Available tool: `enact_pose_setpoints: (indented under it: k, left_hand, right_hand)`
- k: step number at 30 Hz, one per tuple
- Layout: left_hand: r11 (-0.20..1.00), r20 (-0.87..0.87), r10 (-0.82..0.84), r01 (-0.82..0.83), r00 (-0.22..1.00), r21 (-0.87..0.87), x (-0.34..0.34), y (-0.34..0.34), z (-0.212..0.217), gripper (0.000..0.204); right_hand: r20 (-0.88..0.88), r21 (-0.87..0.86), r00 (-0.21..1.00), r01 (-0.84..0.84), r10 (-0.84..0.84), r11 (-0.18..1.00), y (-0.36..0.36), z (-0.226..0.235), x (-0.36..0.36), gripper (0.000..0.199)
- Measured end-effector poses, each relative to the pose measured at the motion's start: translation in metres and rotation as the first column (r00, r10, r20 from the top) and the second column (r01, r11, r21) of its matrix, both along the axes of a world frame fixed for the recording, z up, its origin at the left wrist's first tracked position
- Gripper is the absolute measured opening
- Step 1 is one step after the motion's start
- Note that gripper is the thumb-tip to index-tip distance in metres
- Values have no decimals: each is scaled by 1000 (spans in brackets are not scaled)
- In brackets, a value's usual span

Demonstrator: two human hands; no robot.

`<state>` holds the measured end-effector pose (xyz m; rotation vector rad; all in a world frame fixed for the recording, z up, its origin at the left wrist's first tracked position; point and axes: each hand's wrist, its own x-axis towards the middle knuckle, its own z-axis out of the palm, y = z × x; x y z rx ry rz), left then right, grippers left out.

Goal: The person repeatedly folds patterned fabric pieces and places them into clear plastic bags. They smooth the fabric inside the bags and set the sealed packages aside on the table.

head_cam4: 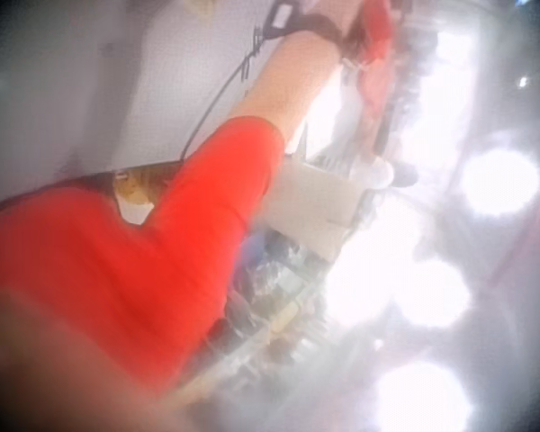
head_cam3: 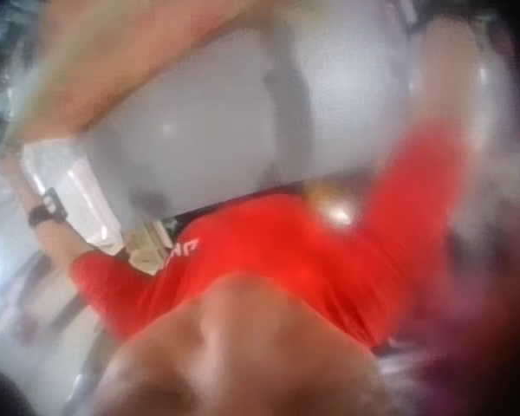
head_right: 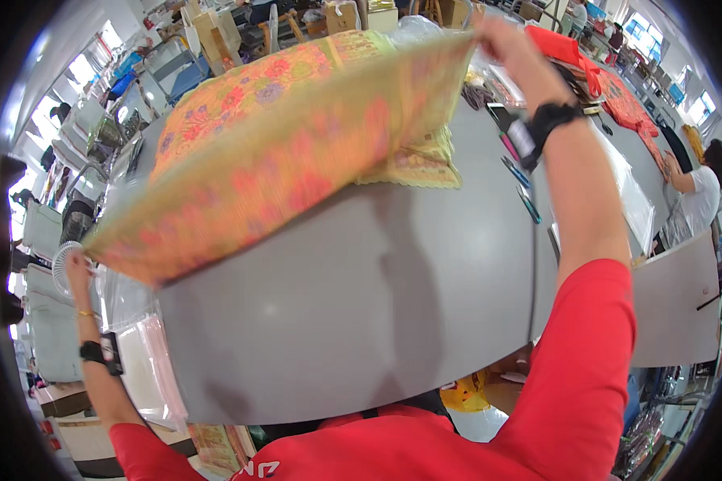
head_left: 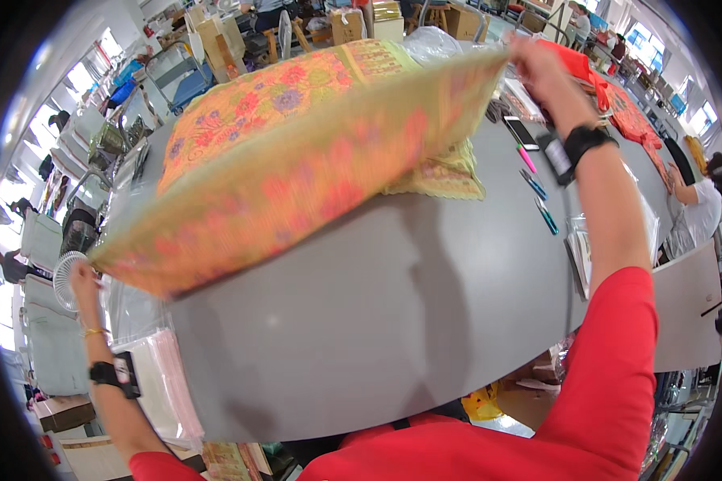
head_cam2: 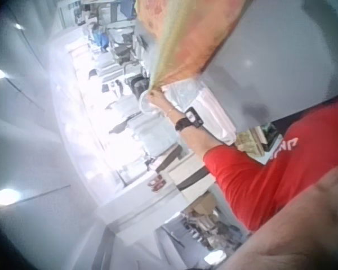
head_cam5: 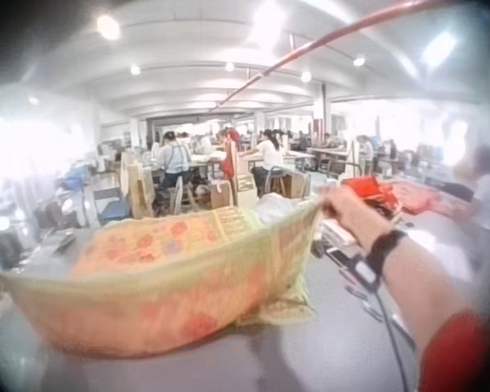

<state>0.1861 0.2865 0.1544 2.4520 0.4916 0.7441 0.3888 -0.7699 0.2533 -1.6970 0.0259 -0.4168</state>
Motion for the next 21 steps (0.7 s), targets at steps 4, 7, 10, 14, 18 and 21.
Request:
enact_pose_setpoints:
  k: [4, 7, 10, 14, 18, 21]
  left_hand:
    - [973, 218, 160, -191, 963, 127, 11, 94, 195, 36]
    - [992, 176, -27, 5, 984, 123, -34, 100, 255, 36]
    - [983, 216, -119, 85, 969, 160, -82, 57, 239, 35]
    - [991, 183, -135, 135, 974, 12, -132, -19, 198, 36]
    - [919, 287, -186, 270, 940, -289, -171, -77, 154, 34]
    - [838, 345, -230, 366, 910, -405, -203, -106, 122, 32]
  right_hand:
    - [343, 143, 939, -87, 33, 986, -54, 176, 10, 10]
    - [272, 102, 962, -31, 2, 994, -96, 210, -44, 15]
    - [362, -10, 927, -103, 100, 995, -120, 190, -94, 24]
    - [144, 67, 971, -204, 193, 977, -136, 149, -149, 34]
    - [268, 75, 897, -383, 351, 921, -138, 83, -216, 42]
    - [259, 104, 894, -403, 367, 909, -137, 36, -264, 43]
